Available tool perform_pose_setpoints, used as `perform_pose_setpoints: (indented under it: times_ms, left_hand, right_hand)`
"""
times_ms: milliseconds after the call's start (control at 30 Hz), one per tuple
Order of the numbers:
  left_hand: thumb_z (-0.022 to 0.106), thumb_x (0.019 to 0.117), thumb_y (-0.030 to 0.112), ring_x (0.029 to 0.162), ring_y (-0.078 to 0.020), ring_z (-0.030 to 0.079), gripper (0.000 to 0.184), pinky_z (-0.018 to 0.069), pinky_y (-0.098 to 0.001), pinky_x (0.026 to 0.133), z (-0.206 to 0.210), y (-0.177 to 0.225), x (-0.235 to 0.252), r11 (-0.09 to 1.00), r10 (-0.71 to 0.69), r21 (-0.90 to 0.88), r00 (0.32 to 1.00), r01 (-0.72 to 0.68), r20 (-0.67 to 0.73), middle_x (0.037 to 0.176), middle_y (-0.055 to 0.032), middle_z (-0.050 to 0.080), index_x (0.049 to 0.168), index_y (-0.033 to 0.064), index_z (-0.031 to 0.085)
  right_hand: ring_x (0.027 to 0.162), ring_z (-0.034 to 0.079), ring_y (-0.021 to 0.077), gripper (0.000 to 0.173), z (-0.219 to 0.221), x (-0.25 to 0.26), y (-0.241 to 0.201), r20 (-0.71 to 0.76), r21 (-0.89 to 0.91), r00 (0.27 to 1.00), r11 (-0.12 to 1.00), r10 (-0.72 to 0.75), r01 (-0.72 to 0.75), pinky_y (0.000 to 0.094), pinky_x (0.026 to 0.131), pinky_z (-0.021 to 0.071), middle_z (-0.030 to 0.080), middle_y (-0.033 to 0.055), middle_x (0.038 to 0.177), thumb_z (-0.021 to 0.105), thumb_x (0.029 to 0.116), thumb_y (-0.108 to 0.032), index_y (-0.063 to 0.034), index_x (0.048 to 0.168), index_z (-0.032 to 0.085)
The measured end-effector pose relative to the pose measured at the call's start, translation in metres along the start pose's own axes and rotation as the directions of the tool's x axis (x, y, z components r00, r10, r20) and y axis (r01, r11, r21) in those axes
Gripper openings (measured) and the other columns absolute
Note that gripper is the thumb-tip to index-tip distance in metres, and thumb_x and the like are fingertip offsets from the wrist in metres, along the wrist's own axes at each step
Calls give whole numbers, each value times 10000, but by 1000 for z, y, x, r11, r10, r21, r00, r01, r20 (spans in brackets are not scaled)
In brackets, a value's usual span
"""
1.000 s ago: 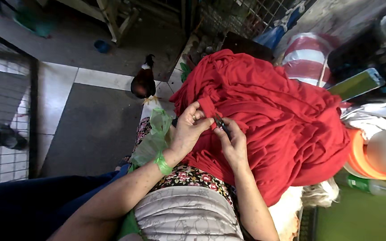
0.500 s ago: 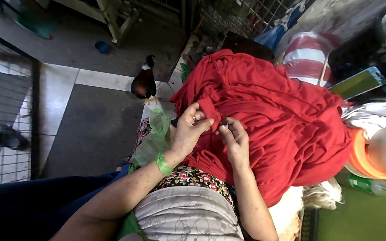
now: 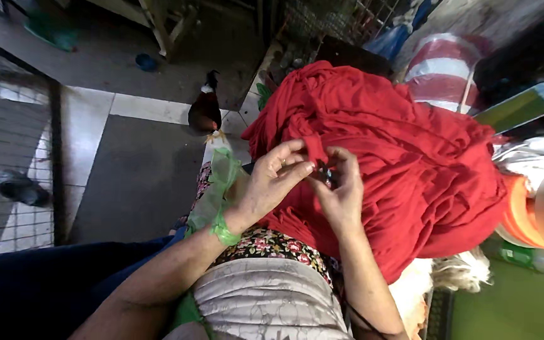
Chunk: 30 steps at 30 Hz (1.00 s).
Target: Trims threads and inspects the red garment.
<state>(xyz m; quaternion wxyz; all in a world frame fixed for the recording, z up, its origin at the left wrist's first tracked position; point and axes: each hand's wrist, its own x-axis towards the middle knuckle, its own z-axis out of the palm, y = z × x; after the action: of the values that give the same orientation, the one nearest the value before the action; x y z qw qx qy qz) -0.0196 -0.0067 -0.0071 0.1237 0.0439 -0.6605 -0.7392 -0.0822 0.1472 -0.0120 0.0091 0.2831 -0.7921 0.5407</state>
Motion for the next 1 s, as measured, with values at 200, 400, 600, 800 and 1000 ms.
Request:
perform_pose_setpoints:
  times_ms: [200,400,600,800,1000]
  left_hand:
    - [513,1046,64,1035,-110,706,231,577,-286,943,-37,21,9,983,164,82,986,-161,-24,1148,-51,729,1231,1,636]
    - [527,1044,137,947,-131,705,264,585,-318,867,-62,-6,8,935,-146,316,987,160,-67,1083,-79,728,1252,21,640]
    - [650,1008,355,1083,-314,680,408,507,-551,997,-30,-64,0,697,-555,625,816,351,160,1156,-177,707,1246,25,685]
    - [700,979,272,1071,-324,658,394,503,-537,964,-11,-69,4,813,-455,503,858,292,237,1139,-219,680,1233,-23,643]
    - [622,1019,276,1100,-249,652,357,490,-460,1004,-6,-54,57,887,-192,460,941,46,277,1156,-182,691,1180,-36,687]
  right_hand:
    - [902,599,-22,297,-100,36,-16,-97,-202,983,970,-155,133,180,776,518,643,20,1146,526,1011,-115,38,1258,587]
    - [1143,588,174,437,-163,30,85,-418,-340,904,909,82,-240,322,995,486,582,208,1287,504,1009,-113,133,1368,460]
    - [993,624,288,381,-140,20,109,-407,-483,900,799,157,-358,416,922,498,629,287,1130,492,1047,-164,127,1290,537]
    - [908,596,176,370,-139,23,110,-443,-448,891,835,103,-320,316,861,486,628,227,1043,481,1070,-204,126,1214,566]
    - [1000,628,199,372,-141,42,117,-545,-416,830,820,121,-393,315,920,482,655,253,1116,485,1049,-158,135,1256,578]
